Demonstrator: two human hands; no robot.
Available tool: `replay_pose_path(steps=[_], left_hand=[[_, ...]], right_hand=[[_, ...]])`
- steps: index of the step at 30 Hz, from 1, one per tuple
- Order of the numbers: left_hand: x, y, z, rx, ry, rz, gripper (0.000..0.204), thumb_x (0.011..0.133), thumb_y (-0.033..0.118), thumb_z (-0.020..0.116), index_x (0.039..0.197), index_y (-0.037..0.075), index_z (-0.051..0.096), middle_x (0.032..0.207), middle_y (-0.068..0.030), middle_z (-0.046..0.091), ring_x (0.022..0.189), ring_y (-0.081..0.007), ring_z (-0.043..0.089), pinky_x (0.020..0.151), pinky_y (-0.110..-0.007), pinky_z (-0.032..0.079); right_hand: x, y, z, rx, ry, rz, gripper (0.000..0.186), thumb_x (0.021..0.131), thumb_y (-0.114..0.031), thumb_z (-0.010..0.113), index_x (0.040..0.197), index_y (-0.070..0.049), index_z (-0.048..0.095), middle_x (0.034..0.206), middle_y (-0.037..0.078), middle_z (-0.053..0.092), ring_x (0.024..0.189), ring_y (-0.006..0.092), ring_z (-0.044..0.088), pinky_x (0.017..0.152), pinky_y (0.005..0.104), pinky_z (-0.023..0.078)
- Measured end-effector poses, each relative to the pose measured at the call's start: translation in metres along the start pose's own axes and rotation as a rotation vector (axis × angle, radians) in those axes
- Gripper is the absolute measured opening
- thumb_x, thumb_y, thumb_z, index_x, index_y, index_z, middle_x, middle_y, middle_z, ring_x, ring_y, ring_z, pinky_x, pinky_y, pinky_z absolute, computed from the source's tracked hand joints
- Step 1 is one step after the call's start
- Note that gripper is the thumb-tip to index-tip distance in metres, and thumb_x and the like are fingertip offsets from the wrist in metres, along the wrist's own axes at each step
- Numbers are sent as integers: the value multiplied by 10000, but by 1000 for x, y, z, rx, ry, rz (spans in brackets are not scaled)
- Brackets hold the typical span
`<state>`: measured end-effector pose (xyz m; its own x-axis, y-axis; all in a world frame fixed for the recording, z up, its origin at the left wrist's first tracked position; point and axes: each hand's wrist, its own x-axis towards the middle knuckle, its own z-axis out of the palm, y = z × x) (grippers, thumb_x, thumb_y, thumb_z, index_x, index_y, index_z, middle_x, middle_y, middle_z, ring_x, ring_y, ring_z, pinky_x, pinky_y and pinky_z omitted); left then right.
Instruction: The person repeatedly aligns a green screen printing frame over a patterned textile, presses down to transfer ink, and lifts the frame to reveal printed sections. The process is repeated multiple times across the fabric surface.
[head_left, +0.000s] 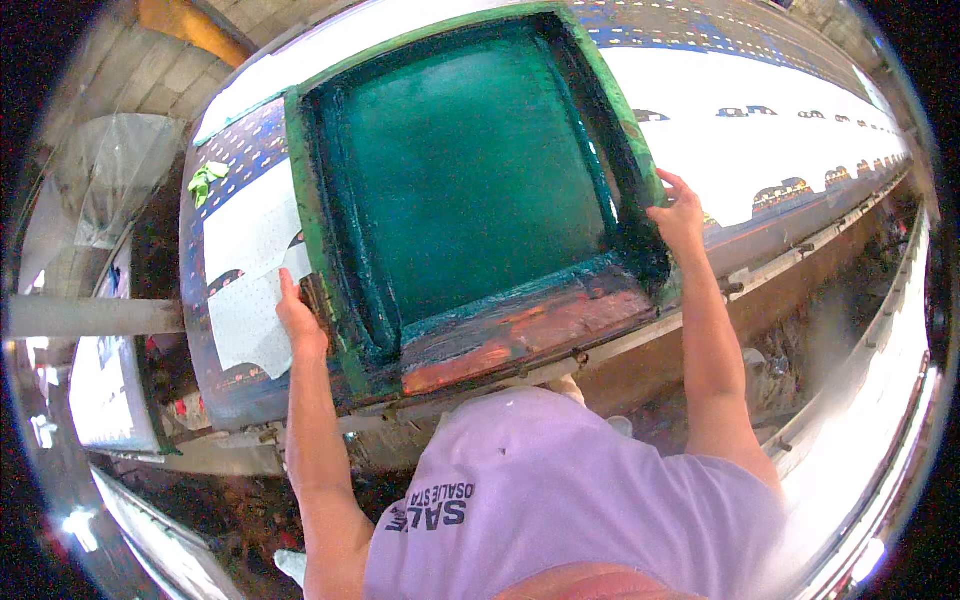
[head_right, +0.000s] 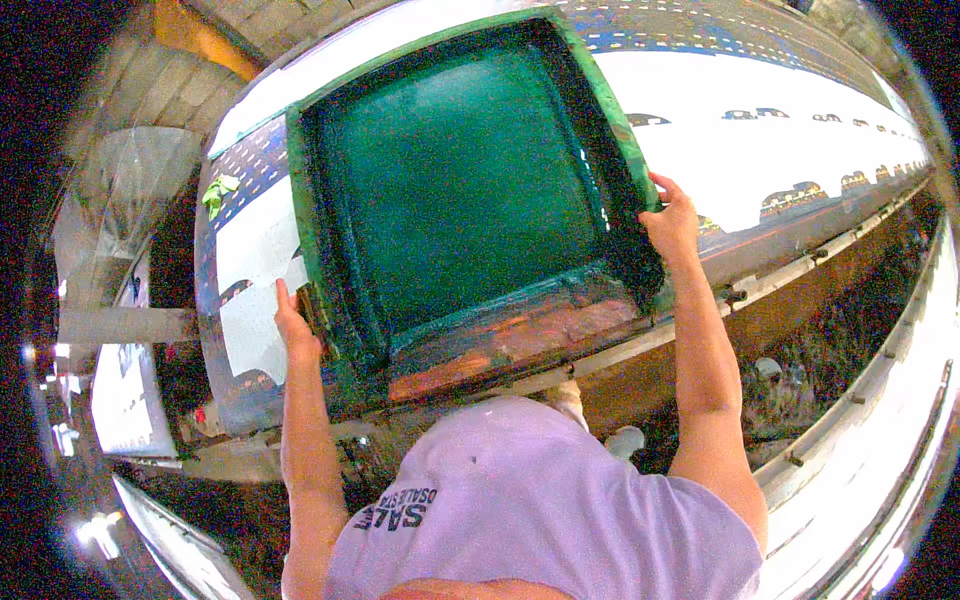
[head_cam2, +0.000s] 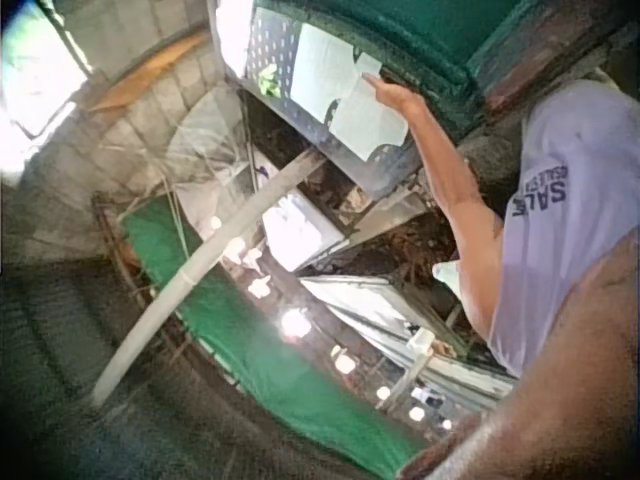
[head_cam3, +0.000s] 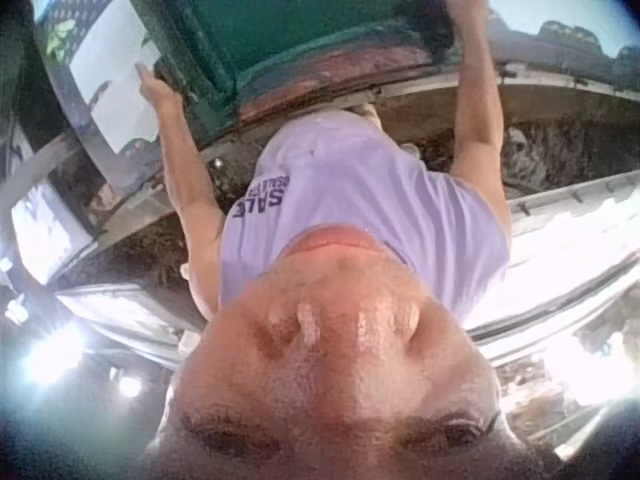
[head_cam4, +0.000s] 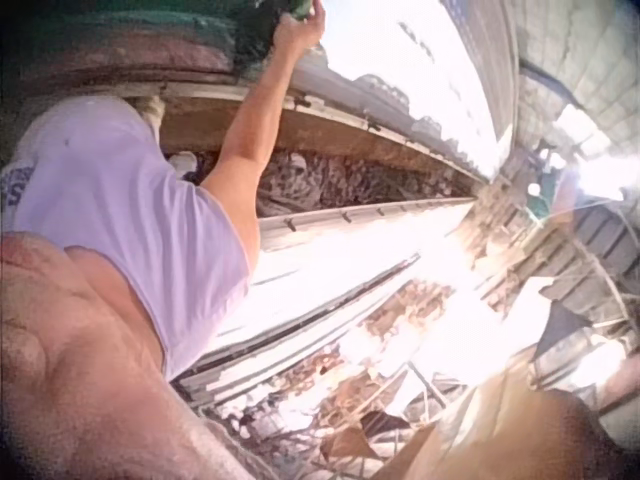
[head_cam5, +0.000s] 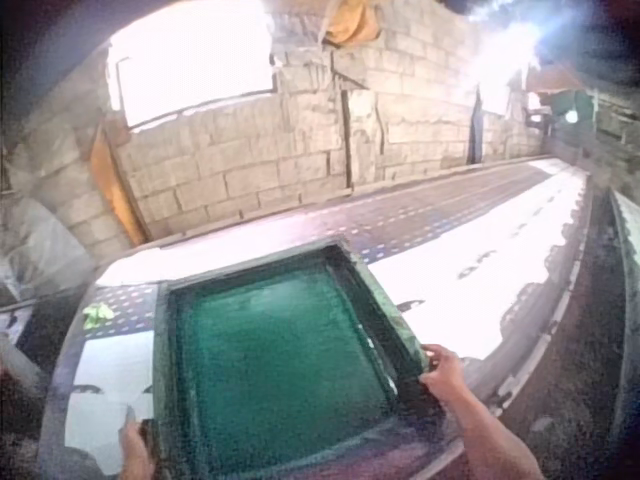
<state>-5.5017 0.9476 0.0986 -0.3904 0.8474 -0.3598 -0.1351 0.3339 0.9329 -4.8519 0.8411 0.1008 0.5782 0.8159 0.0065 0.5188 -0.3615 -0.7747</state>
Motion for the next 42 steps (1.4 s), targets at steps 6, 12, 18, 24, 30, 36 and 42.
replay_pose_path(steps=[6,12,18,24,30,36,42], left_hand=[[-21,-30,28,-38,-10,-14,657,1091,626,635,933,-3,734,846,-74,713,704,-192,671,652,-364,552],[-37,-36,51,-60,-7,4,612,1111,569,632,920,-1,744,866,-69,731,730,-183,671,688,-377,550],[-37,-40,52,58,-15,55,591,1126,542,620,953,-6,759,883,-59,740,763,-175,678,718,-368,543],[-37,-43,59,201,46,84,638,1133,556,607,881,-9,763,844,-59,719,740,-172,616,705,-395,507],[-28,-55,64,379,64,74,818,1132,651,520,867,-93,732,822,-157,704,794,-284,618,792,-482,498],[-35,-48,79,654,94,145,867,1120,670,456,944,-128,747,1016,-361,745,1064,-513,707,923,-600,489],[-35,-49,79,677,72,203,725,1096,617,531,1062,-60,786,1120,-314,781,1124,-482,731,960,-576,540]], right_hand=[[24,33,-27,34,-44,49,813,732,51,776,1507,-183,696,1126,105,832,936,236,800,862,389,628],[39,69,-35,83,-44,2,811,736,48,782,1507,-191,697,1136,104,831,936,231,795,871,385,628],[40,78,-35,19,-76,-1,751,808,1,830,1520,-183,682,1222,136,812,1052,274,781,957,424,608],[-14,29,-39,-421,9,-415,557,946,-118,807,1486,-183,689,1491,231,672,1336,468,627,1142,549,511],[-135,-44,-24,-293,-689,-897,606,821,-187,904,1407,-197,749,1498,161,689,1394,403,638,1154,535,532],[-157,-69,4,-492,-520,-953,583,815,-59,813,1388,-139,743,1345,133,746,1254,374,696,1063,522,556],[-149,-97,51,-654,-598,-912,433,873,-68,709,1292,-153,777,1181,124,771,1112,367,750,953,508,603]])
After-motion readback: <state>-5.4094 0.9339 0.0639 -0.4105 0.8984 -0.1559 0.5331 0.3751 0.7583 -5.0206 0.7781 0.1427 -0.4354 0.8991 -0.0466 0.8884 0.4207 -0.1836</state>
